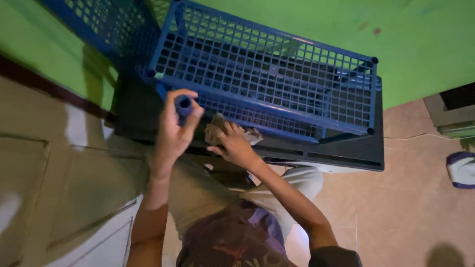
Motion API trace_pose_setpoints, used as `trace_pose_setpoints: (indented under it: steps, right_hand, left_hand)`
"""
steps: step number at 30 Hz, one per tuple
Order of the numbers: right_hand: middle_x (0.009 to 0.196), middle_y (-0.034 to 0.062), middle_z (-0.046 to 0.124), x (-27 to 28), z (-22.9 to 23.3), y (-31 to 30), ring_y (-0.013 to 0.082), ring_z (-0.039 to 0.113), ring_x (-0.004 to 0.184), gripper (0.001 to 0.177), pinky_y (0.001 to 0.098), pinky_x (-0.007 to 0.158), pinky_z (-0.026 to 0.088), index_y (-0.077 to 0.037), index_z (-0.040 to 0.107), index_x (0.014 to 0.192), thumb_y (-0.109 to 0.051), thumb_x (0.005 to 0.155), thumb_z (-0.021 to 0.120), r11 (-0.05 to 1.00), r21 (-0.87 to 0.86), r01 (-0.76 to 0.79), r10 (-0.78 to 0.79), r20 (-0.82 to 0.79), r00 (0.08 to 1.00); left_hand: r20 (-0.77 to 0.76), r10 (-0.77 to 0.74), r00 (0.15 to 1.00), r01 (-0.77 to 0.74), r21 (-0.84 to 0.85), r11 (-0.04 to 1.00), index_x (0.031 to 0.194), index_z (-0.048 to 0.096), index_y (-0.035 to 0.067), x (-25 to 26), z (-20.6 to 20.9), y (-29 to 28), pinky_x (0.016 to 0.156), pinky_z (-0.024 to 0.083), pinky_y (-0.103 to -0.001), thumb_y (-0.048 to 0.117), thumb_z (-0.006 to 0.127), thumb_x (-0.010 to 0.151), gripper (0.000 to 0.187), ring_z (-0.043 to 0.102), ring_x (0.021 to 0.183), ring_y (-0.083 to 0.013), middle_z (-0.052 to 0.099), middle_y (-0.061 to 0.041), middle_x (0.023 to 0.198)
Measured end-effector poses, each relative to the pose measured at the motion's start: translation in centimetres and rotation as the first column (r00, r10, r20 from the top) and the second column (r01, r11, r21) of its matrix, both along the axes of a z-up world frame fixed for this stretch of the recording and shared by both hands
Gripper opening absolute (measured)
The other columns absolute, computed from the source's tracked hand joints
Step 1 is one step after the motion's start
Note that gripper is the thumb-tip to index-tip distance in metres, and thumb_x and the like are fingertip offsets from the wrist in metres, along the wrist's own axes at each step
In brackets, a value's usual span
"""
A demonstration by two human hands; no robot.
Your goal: The person disassembles a blue plastic shelving unit by removing the vertical support poles one at a time and wiping each with a cloth. The person then wipes the remaining grid panels and the black work surface before stacking the disassembled parts.
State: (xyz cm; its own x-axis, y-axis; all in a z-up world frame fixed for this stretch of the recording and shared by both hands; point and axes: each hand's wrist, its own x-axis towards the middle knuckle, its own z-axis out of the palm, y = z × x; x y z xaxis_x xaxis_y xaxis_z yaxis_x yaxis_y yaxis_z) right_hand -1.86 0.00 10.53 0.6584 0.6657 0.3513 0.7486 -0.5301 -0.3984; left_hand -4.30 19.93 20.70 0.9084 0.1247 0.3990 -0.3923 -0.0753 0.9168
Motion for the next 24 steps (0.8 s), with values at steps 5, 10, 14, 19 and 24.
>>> trace_pose_setpoints:
  steps: [5, 10, 14, 19, 24]
  right_hand:
    - [0.133, 0.0196, 0.062, 0.7, -8.2, -2.5, 0.0390, 0.059, 0.120, 0.045, 0.0462, 0.106, 0.048, -0.005, 0.061, 0.134, -0.007, 0.090, 0.070, 1.000, 0.017, -0.007, 0.009, -0.104, 0.995]
    - [0.125, 0.0175, 0.068, -0.9, -3.4, -7.4, 0.0327, 0.066, 0.113, 0.036, 0.0370, 0.099, 0.053, -0.002, 0.065, 0.128, 0.004, 0.092, 0.068, 0.738, 0.579, 0.348, -0.043, -0.474, 0.880]
    - [0.123, 0.0172, 0.062, -1.8, 4.1, -9.9, 0.0322, 0.065, 0.110, 0.046, 0.0364, 0.095, 0.054, -0.001, 0.061, 0.123, 0.005, 0.079, 0.073, 0.861, 0.492, 0.130, -0.026, -0.213, 0.977]
    - [0.122, 0.0158, 0.063, -0.8, 9.7, -10.8, 0.0351, 0.061, 0.113, 0.047, 0.0414, 0.097, 0.051, -0.002, 0.063, 0.119, 0.004, 0.074, 0.078, 0.962, 0.263, -0.074, 0.141, -0.248, 0.958]
    - [0.115, 0.0109, 0.063, -1.0, 10.8, -12.9, 0.0317, 0.060, 0.110, 0.044, 0.0444, 0.094, 0.047, -0.008, 0.065, 0.107, 0.004, 0.065, 0.073, 0.921, 0.256, -0.295, 0.343, -0.170, 0.924]
  left_hand:
    - [-0.054, -0.052, 0.997, 0.052, 0.002, 0.999, 0.119, 0.053, 0.004, -0.9, -3.6, -1.8, 0.075, 0.052, -0.025, 0.017, 0.071, 0.101, 0.029, 0.060, 0.085, -0.0102, 0.065, -0.005, 0.099]
    - [0.126, -0.075, 0.989, 0.030, 0.326, 0.945, 0.130, 0.062, -0.002, -1.4, -4.1, -3.3, 0.087, 0.055, -0.038, 0.013, 0.072, 0.100, 0.035, 0.071, 0.103, -0.0307, 0.069, -0.017, 0.113]
    - [0.035, -0.176, 0.984, 0.148, 0.393, 0.908, 0.123, 0.061, -0.006, -1.6, -5.6, -6.7, 0.080, 0.054, -0.043, 0.017, 0.071, 0.096, 0.036, 0.068, 0.096, -0.0415, 0.068, -0.025, 0.108]
    - [0.113, -0.239, 0.964, 0.168, 0.438, 0.883, 0.122, 0.063, -0.005, -1.6, -8.6, -8.3, 0.075, 0.053, -0.045, 0.023, 0.062, 0.104, 0.034, 0.067, 0.087, -0.0411, 0.069, -0.023, 0.098]
    - [-0.301, -0.913, 0.277, 0.696, -0.592, 0.406, 0.096, 0.058, -0.001, -0.6, -10.8, -8.6, 0.049, 0.034, -0.029, 0.033, 0.055, 0.115, 0.040, 0.044, 0.054, -0.0142, 0.054, -0.009, 0.074]
